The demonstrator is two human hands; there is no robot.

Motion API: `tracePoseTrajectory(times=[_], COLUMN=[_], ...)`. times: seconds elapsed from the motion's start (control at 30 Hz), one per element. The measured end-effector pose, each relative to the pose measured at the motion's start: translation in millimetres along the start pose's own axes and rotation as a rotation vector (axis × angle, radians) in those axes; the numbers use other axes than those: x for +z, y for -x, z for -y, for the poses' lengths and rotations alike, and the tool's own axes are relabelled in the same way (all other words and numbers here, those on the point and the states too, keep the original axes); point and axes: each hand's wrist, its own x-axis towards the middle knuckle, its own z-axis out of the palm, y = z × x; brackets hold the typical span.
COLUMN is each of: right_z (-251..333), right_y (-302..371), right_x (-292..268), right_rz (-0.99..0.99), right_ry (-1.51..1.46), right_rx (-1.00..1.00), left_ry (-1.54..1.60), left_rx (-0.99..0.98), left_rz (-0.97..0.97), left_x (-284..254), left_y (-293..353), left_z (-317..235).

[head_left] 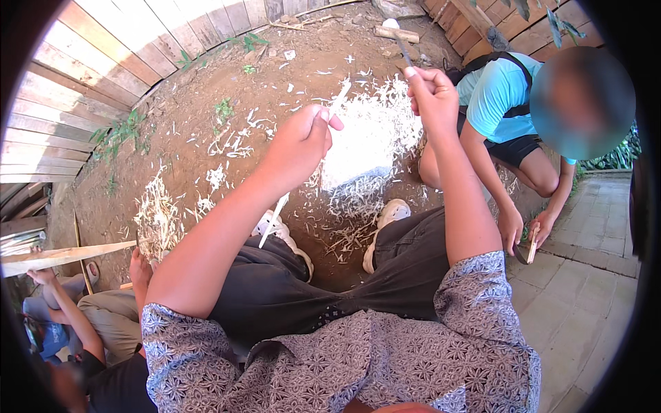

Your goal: The person sits on the ground and uses a knife to shave thin strips from a piece of bamboo. They hold the bamboo in their left hand and repeatedly draw the knife along its length to create fine shavings that accumulate on the ground.

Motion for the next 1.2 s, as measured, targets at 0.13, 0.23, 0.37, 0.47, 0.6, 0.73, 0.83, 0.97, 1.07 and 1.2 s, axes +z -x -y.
tracePoseTrajectory(times=[0.13,0.23,0.37,0.47,0.6,0.73,0.83,0.97,1.07,1.2], right_z=[2.3,11.1,-0.9,-7.7,-33.6,-7.3,0.0,9.7,2.4,-7.8], right_y=[29.8,43.4,42.1,32.5,-22.9,0.8,23.5,47.2,52.2,41.9], right_x=[25.0,33.5,40.4,36.3,-15.0,6.4,24.6,36.4,43.9,44.5], right_rz=[0.261,0.383,0.408,0.384,-0.126,0.083,0.242,0.391,0.432,0.378], right_ry=[-0.031,-0.055,0.003,0.013,0.053,-0.006,-0.047,-0.058,0.010,0.030], right_rx=[0.061,0.021,-0.018,-0.122,-0.020,0.038,0.073,0.038,-0.030,-0.136], left_ry=[-0.006,-0.012,-0.029,-0.102,-0.102,0.003,0.003,-0.052,-0.094,-0.102], left_rx=[0.008,-0.025,-0.027,-0.023,0.038,0.015,0.017,0.052,0.076,0.087], left_rz=[-0.105,-0.071,-0.076,-0.048,0.092,0.020,-0.046,-0.082,-0.107,-0.107], left_x=[0.7,2.6,5.5,3.0,14.0,5.5,1.8,2.0,1.5,0.8], left_y=[-11.9,-15.1,-14.6,-11.3,5.2,-0.8,-6.4,-9.4,-12.5,-14.4], left_z=[4.4,10.7,13.4,8.5,-9.2,3.0,12.9,18.6,24.4,26.4])
